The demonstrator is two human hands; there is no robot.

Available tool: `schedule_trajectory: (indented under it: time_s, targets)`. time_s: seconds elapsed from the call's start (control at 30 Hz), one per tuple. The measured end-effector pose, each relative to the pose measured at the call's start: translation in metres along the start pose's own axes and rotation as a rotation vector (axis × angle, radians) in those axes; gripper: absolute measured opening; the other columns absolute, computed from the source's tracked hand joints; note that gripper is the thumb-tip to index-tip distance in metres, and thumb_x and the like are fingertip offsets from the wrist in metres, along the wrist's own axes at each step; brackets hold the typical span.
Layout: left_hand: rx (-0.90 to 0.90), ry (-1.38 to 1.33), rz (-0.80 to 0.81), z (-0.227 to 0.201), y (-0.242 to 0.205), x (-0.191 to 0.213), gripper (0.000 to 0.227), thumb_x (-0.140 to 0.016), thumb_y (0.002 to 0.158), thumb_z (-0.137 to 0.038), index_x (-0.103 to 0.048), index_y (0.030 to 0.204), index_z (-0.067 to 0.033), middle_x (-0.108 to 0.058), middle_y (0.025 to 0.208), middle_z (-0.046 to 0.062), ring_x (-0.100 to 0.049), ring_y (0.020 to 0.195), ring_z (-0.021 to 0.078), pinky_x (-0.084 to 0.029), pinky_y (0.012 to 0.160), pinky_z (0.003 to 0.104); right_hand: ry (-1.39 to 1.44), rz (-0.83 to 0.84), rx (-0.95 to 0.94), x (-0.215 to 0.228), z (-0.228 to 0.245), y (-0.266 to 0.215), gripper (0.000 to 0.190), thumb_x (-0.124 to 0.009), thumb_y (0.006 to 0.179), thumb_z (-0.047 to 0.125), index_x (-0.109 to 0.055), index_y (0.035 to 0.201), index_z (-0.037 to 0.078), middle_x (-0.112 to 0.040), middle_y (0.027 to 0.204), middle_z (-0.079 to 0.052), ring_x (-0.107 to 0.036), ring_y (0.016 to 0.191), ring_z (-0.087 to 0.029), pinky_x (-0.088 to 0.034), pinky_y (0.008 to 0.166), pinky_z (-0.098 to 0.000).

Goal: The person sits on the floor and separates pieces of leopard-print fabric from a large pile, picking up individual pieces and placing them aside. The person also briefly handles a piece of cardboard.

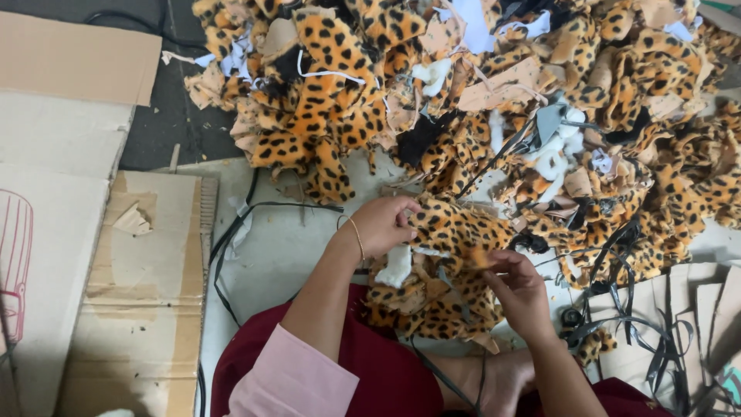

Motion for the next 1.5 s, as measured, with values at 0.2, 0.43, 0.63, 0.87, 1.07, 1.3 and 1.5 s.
schedule_trajectory:
  time_s: [0.2,0.43,0.63,0.87,1.07,1.3,1.5]
  targets:
    - [0.219,0.028,0.162,-0.036,-0.019,0.014,0.046,-0.062,0.098,-0.023,-0.056,0.143,-0.0188,-0.068,0.111,0.002,-0.066,0.094,0.0191,-0.056,0.082,0.037,-0.582,0.242,0.092,-0.031,0.033,-0.02,0.016,-0.074,0.087,0.003,-0.073,0.1,0.012,-0.076,0.094,-0.003,-0.068,0.069,-0.01,-0.063,0.062,-0.0182]
    - [0.335,0.069,-0.167,-0.01,-0.026,0.062,0.03,-0.058,0.101,-0.023,-0.067,0.129,-0.0186,-0.07,0.125,0.002,-0.068,0.074,0.0176,-0.059,0.071,0.038,-0.752,0.388,-0.015,-0.057,0.025,-0.022,0.012,-0.066,0.088,0.014,-0.072,0.099,0.016,-0.076,0.093,-0.003,-0.072,0.083,-0.028,-0.053,0.068,-0.0406]
    - [0.544,0.278,-0.461,0.017,-0.05,0.108,0.027,-0.058,0.102,-0.026,-0.072,0.125,-0.0246,-0.052,0.128,0.014,-0.062,0.092,0.0343,-0.053,0.087,0.049,-0.421,0.296,0.08,-0.049,0.128,-0.013,0.017,-0.074,0.086,0.005,-0.078,0.102,0.01,-0.081,0.091,-0.003,-0.078,0.074,-0.013,-0.066,0.061,-0.0255]
    - [0.643,0.424,-0.186,0.035,-0.039,0.088,0.041,-0.045,0.105,-0.03,-0.046,0.146,-0.0313,-0.04,0.129,0.01,-0.041,0.112,0.0375,-0.053,0.086,0.051,-0.619,0.254,0.106,-0.053,0.123,-0.003,0.033,-0.071,0.088,0.013,-0.074,0.121,0.012,-0.072,0.128,-0.008,-0.075,0.073,-0.016,-0.059,0.055,-0.0292]
    - [0.053,-0.316,-0.763,-0.01,-0.062,0.127,0.016,-0.072,0.09,-0.008,-0.069,0.104,-0.013,-0.068,0.105,0.004,-0.069,0.094,0.0181,-0.062,0.082,0.033,-0.359,0.22,0.019,-0.051,0.109,0.0,0.024,-0.07,0.091,0.012,-0.074,0.116,0.012,-0.076,0.109,-0.005,-0.071,0.083,-0.015,-0.06,0.064,-0.0299]
    - [-0.278,-0.747,-0.299,-0.076,-0.073,0.111,0.053,-0.068,0.086,-0.001,-0.053,0.136,-0.0091,-0.061,0.117,0.006,-0.065,0.109,0.0213,-0.065,0.093,0.033,0.132,0.351,-0.112,-0.094,0.114,0.01,0.048,-0.069,0.088,0.011,-0.063,0.136,0.012,-0.061,0.145,-0.011,-0.061,0.122,-0.025,-0.059,0.099,-0.0419]
    - [-0.204,-1.205,-0.218,-0.037,-0.026,0.043,0.059,-0.082,0.073,0.009,-0.066,0.128,0.0009,-0.066,0.106,0.013,-0.069,0.091,0.0207,-0.065,0.075,0.036,0.157,0.315,0.005,-0.116,0.121,0.016,0.064,-0.083,0.078,0.012,-0.048,0.129,-0.003,-0.05,0.128,-0.027,-0.045,0.11,-0.045,-0.04,0.09,-0.0574]
Point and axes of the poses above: each hand's wrist, its own y-axis towards the middle knuckle, its own x-axis out of the back of the hand, z = x × y, the point moved 8 cm from there along y, towards the middle knuckle
